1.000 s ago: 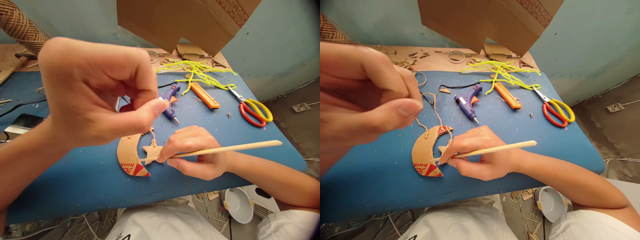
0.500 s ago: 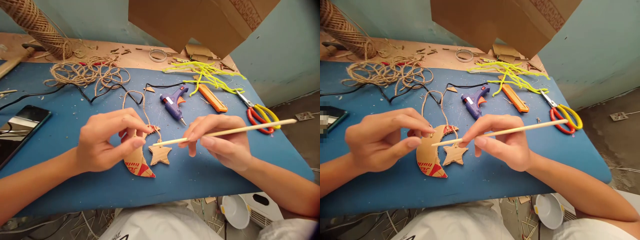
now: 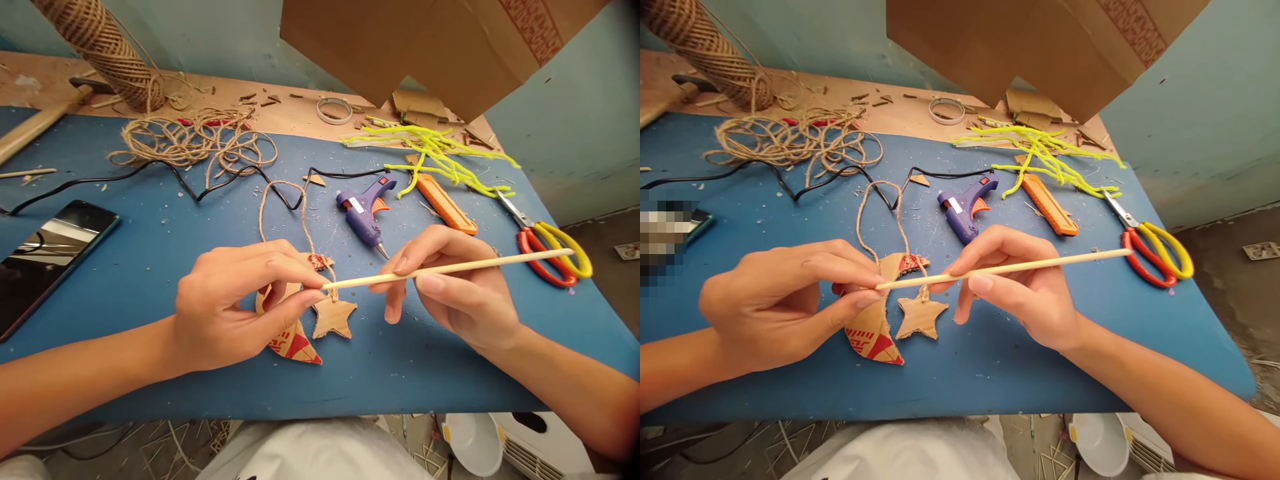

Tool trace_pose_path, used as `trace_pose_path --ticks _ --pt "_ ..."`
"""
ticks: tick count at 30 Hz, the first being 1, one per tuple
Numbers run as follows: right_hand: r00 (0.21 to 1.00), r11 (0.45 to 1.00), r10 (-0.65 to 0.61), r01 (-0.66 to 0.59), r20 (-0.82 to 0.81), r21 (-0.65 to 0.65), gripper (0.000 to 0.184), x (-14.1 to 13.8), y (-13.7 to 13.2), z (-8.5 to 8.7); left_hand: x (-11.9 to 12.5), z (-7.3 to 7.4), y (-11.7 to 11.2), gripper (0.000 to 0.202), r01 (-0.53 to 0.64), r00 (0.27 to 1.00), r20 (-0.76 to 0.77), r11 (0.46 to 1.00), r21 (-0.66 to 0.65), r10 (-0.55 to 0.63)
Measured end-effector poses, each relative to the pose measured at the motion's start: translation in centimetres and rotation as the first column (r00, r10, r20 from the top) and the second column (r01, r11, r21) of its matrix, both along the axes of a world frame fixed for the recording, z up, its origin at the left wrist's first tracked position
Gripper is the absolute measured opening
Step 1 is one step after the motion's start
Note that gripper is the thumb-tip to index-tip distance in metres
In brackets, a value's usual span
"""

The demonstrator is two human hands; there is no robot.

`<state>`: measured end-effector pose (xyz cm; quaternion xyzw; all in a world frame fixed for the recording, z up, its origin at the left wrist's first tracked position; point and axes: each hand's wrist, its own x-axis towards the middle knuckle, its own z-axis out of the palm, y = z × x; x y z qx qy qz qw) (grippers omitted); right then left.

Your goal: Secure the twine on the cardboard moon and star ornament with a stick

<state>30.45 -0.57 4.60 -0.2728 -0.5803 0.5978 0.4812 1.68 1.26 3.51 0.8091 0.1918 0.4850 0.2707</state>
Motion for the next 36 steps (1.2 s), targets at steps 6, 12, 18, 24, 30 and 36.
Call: trace_pose_path --ticks 6,12,18,24,30,36 --pt "0.999 0.999 0.031 -0.032 0.011 0.02 0.003 0.1 -0.3 -0.4 -0.4 0.5 -0.2 0.017 -0.011 0.999 -0.03 1.0 -0.016 0.01" --pt "0.999 0.999 0.028 -0.029 0.016 0.029 0.008 0.2 -0.4 -0.9 -0.8 0.7 -0.1 0.016 0.004 0.997 -0.081 0.998 -0.064 -0.009" --pt "1.0 0.998 0.027 -0.026 -0.015 0.054 0.018 0.1 -0.3 -0.9 -0.5 0.6 -0.1 0.02 -0.009 0.999 -0.042 0.993 -0.119 0.004" --pt "1.0 0.999 0.029 -0.029 0.007 0.039 0.017 0.3 -0.3 -1.0 -0.6 0.5 -0.1 0.021 -0.008 0.998 -0.06 0.992 -0.128 0.0" --pt "0.999 0.999 0.043 -0.043 -0.026 0.023 0.011 0.3 -0.1 -1.0 -0.6 0.6 0.2 0.015 0.036 0.997 -0.069 0.992 -0.124 -0.045" --pt "1.0 1.0 0.023 -0.023 0.008 -0.014 0.003 0.1 -0.1 -0.7 -0.6 0.3 0.4 0.013 0.069 0.996 -0.051 0.987 -0.144 -0.077"
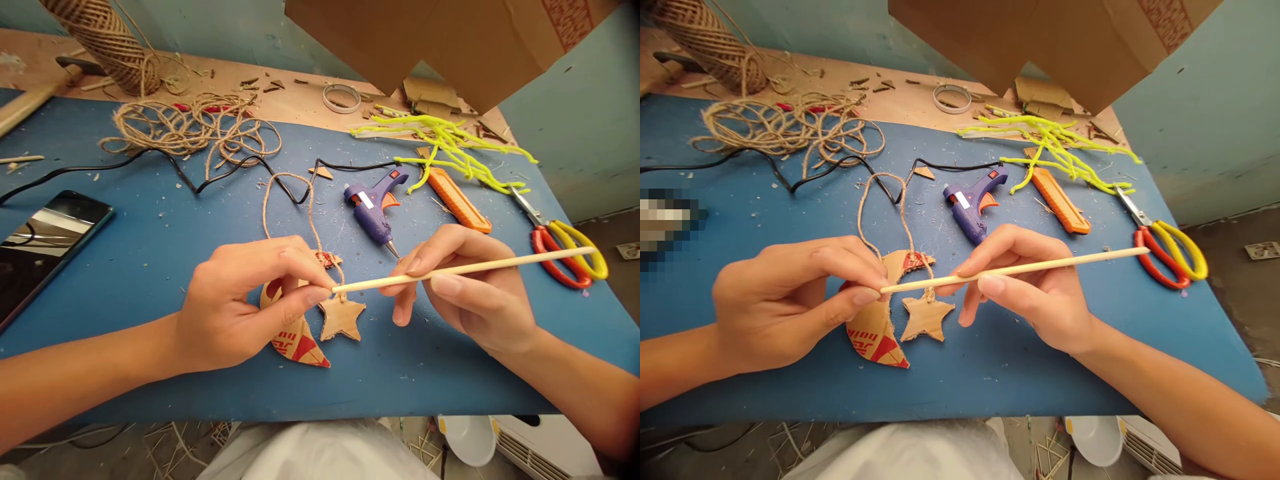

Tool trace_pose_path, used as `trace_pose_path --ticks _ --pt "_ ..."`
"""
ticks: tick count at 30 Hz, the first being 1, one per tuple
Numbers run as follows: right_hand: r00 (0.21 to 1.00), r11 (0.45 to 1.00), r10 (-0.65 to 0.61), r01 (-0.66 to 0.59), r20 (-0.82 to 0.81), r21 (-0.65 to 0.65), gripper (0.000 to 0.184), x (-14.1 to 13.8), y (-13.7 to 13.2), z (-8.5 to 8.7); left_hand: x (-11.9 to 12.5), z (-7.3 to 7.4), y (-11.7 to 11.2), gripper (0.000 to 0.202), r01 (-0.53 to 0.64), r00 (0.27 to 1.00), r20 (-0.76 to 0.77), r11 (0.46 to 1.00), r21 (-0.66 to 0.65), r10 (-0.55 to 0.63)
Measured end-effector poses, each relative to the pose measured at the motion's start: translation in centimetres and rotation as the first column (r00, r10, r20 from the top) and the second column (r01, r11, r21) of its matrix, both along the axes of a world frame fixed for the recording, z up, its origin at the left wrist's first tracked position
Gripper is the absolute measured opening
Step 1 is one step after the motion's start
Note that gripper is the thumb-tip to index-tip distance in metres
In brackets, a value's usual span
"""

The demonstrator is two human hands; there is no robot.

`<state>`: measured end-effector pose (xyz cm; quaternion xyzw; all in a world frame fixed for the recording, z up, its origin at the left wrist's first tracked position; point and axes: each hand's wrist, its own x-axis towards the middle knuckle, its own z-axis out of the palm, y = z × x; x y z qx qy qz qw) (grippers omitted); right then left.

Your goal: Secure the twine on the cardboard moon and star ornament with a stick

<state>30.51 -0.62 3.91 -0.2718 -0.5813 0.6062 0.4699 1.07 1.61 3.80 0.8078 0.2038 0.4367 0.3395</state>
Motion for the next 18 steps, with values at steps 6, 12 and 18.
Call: trace_pose_path --ticks 6,12,18 --pt "0.999 1.0 0.021 -0.021 -0.042 0.007 0.01 0.02 -0.05 -0.29 -0.02 0.03 0.15 0.016 0.001 1.0 0.012 1.0 0.014 -0.001" --pt "1.0 1.0 0.017 -0.017 0.004 0.0 0.006 0.05 -0.3 -0.08 -0.19 0.06 0.24 0.017 0.013 1.0 0.0 0.999 0.038 -0.013" --pt "1.0 0.999 0.025 -0.024 -0.018 0.023 0.009 -0.1 -0.26 -0.59 0.0 -0.04 0.32 0.022 0.011 1.0 0.005 0.998 0.068 -0.011"
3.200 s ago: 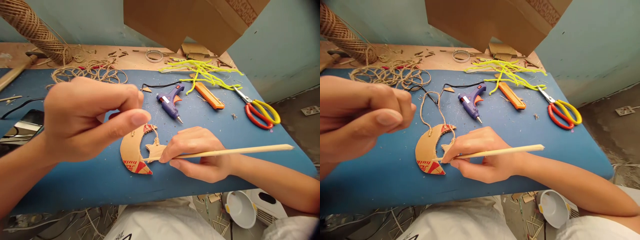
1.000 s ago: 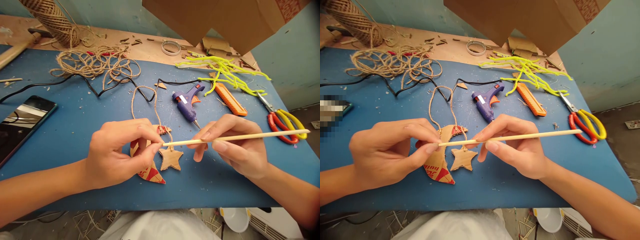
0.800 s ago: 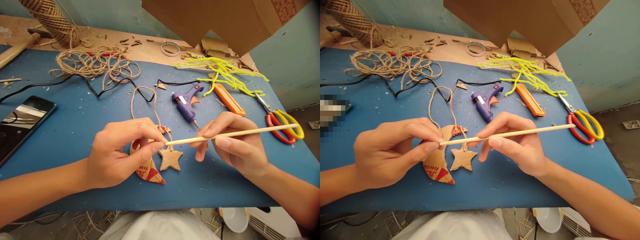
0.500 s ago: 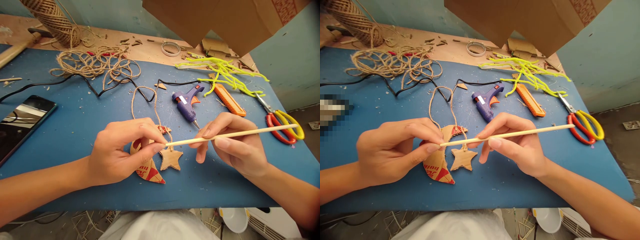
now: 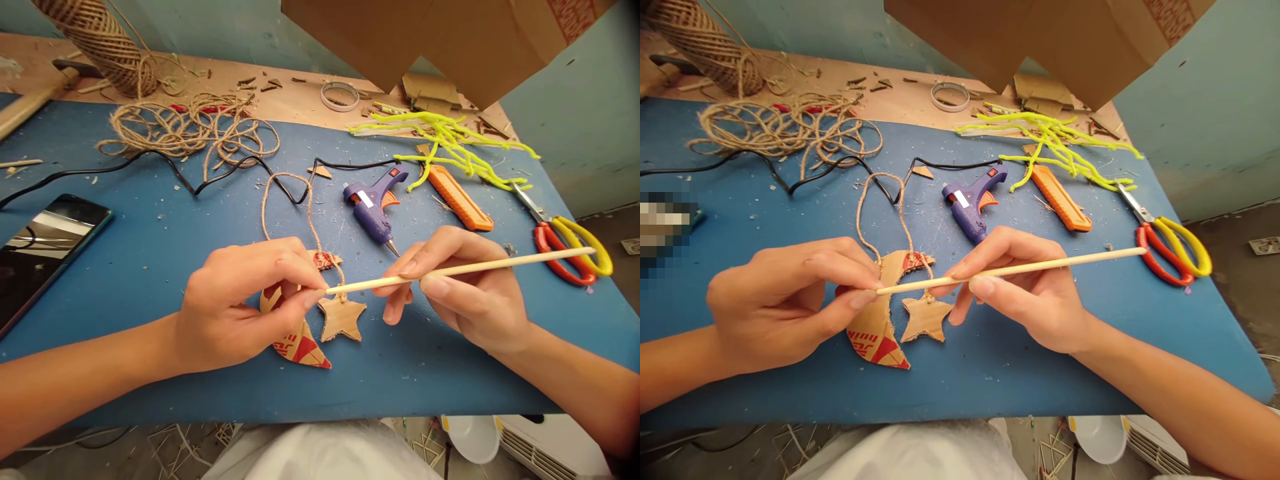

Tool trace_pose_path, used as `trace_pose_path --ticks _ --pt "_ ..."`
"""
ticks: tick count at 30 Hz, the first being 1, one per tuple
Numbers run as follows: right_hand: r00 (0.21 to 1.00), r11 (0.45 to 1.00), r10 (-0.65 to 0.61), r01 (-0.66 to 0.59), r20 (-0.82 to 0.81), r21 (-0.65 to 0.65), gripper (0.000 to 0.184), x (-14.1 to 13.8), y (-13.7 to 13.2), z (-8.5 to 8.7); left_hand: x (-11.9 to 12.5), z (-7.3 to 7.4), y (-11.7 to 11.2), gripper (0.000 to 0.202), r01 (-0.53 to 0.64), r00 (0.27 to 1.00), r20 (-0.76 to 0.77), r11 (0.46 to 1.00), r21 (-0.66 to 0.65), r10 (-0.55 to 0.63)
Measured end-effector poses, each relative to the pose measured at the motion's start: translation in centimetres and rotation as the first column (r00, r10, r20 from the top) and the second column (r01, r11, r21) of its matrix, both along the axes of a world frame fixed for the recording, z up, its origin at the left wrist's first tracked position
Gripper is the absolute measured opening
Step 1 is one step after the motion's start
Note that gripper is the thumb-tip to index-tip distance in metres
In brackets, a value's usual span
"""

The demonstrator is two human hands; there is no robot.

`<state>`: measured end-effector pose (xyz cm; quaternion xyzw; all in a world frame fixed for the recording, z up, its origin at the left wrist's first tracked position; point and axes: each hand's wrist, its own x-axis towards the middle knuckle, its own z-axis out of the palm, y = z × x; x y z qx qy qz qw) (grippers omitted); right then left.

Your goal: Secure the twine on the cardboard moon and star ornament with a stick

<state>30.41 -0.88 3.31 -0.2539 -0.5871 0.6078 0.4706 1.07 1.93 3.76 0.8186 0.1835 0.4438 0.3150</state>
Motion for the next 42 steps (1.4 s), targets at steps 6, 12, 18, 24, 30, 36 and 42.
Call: trace_pose_path --ticks 6,12,18,24,30,36,42 --pt "1.0 1.0 -0.011 0.011 -0.018 -0.004 0.01 -0.3 -0.16 0.04 0.0 0.11 -0.18 0.026 -0.037 0.999 -0.017 0.997 0.066 0.038" --pt "1.0 0.997 -0.003 0.002 -0.012 -0.078 0.012 -0.31 -0.43 0.36 -0.66 0.36 -0.55 0.031 -0.101 0.986 -0.118 0.987 0.127 0.116" --pt "1.0 0.997 0.01 -0.01 0.006 -0.081 0.013 -0.17 -0.49 0.55 -0.47 0.51 -0.64 0.029 -0.112 0.981 -0.141 0.985 0.128 0.13" --pt "0.999 0.995 0.034 -0.033 0.016 -0.091 0.011 -0.18 -0.26 0.62 -0.2 0.24 -0.53 0.028 -0.072 0.99 -0.116 0.993 0.095 0.083" --pt "0.998 0.993 0.063 -0.063 -0.007 -0.104 0.011 0.06 -0.18 0.31 0.02 0.01 -0.59 0.028 -0.044 0.994 -0.101 0.997 0.07 0.051" --pt "0.997 0.99 0.076 -0.077 -0.014 -0.118 0.011 0.13 -0.09 0.19 0.07 -0.01 -0.69 0.028 -0.053 0.992 -0.11 0.995 0.081 0.061" --pt "0.998 0.991 0.066 -0.065 0.004 -0.117 0.009 -0.02 -0.03 0.54 0.03 -0.24 -0.71 0.026 -0.054 0.992 -0.109 0.997 0.059 0.061"
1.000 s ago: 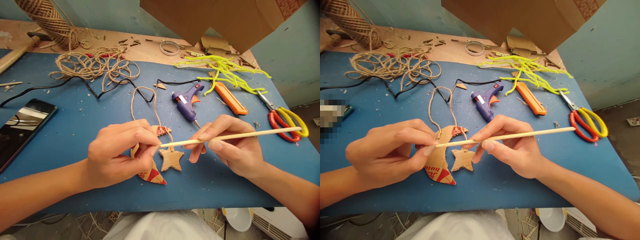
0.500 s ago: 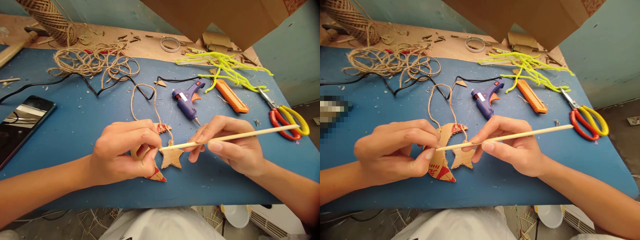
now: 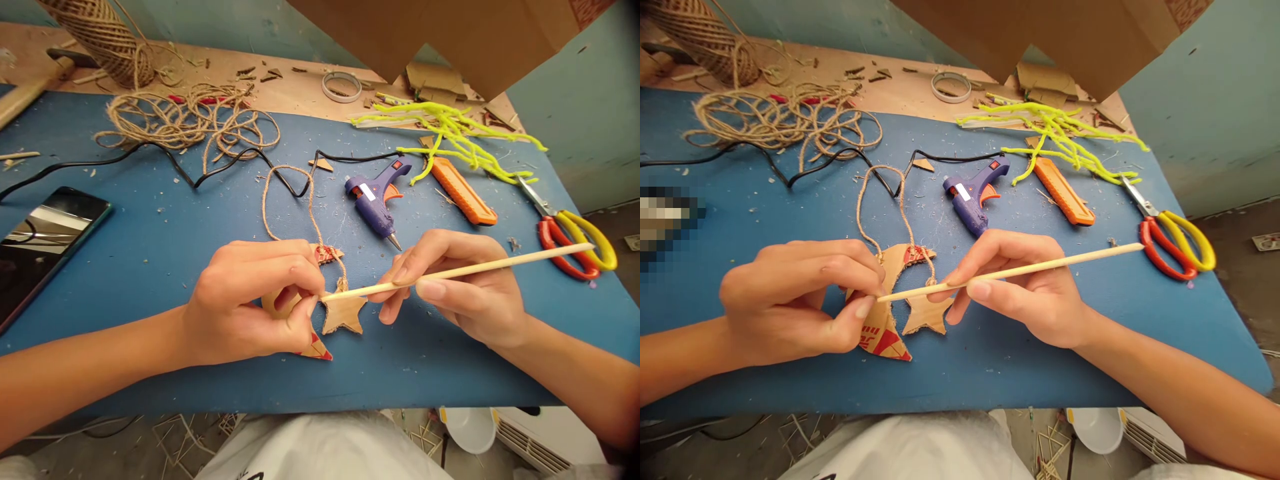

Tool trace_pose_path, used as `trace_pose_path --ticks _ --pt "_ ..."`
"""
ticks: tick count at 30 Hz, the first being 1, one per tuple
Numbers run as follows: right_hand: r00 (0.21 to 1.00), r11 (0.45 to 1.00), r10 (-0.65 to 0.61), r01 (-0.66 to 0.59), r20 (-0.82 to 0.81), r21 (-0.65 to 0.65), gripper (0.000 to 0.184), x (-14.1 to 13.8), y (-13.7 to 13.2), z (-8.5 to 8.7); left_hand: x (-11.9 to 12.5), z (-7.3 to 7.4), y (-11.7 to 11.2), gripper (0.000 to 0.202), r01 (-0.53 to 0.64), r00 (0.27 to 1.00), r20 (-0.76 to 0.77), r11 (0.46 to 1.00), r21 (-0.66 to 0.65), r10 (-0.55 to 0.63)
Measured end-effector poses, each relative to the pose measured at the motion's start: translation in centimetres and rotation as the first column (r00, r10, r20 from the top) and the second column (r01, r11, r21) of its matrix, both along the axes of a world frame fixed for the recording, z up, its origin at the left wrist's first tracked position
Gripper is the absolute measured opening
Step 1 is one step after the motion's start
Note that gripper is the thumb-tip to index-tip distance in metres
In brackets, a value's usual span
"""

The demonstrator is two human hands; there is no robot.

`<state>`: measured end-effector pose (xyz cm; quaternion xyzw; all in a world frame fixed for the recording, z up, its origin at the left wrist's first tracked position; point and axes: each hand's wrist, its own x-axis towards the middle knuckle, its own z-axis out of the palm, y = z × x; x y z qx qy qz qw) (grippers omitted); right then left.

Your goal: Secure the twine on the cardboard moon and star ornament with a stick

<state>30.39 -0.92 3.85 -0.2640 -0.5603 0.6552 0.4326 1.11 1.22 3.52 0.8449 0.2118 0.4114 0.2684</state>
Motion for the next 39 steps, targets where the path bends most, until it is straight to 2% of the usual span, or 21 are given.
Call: trace_pose_path --ticks 13,17,22,30,39 --pt "0.995 0.995 -0.102 0.102 0.017 0.009 0.005 -0.15 -0.39 -0.05 -0.02 -0.3 -0.02 0.029 -0.058 0.996 0.06 0.998 -0.013 0.059" --pt "0.993 0.992 -0.117 0.117 -0.004 0.053 0.007 -0.21 -0.26 -0.12 0.13 -0.3 0.08 0.028 -0.056 0.996 0.075 0.998 -0.012 0.057" --pt "0.985 0.984 -0.174 0.174 0.008 0.048 0.003 0.02 0.0 0.13 0.28 -0.46 0.17 0.028 -0.106 0.986 0.127 0.994 -0.004 0.106" --pt "0.988 0.986 -0.155 0.153 0.021 0.06 0.003 0.22 -0.11 0.16 -0.37 0.02 0.42 0.017 -0.048 0.998 0.042 0.995 -0.084 0.051" --pt "0.982 0.98 -0.186 0.183 0.026 0.083 0.005 0.06 -0.01 0.24 -0.57 -0.21 0.6 0.023 -0.024 0.997 0.072 0.993 -0.115 0.033"
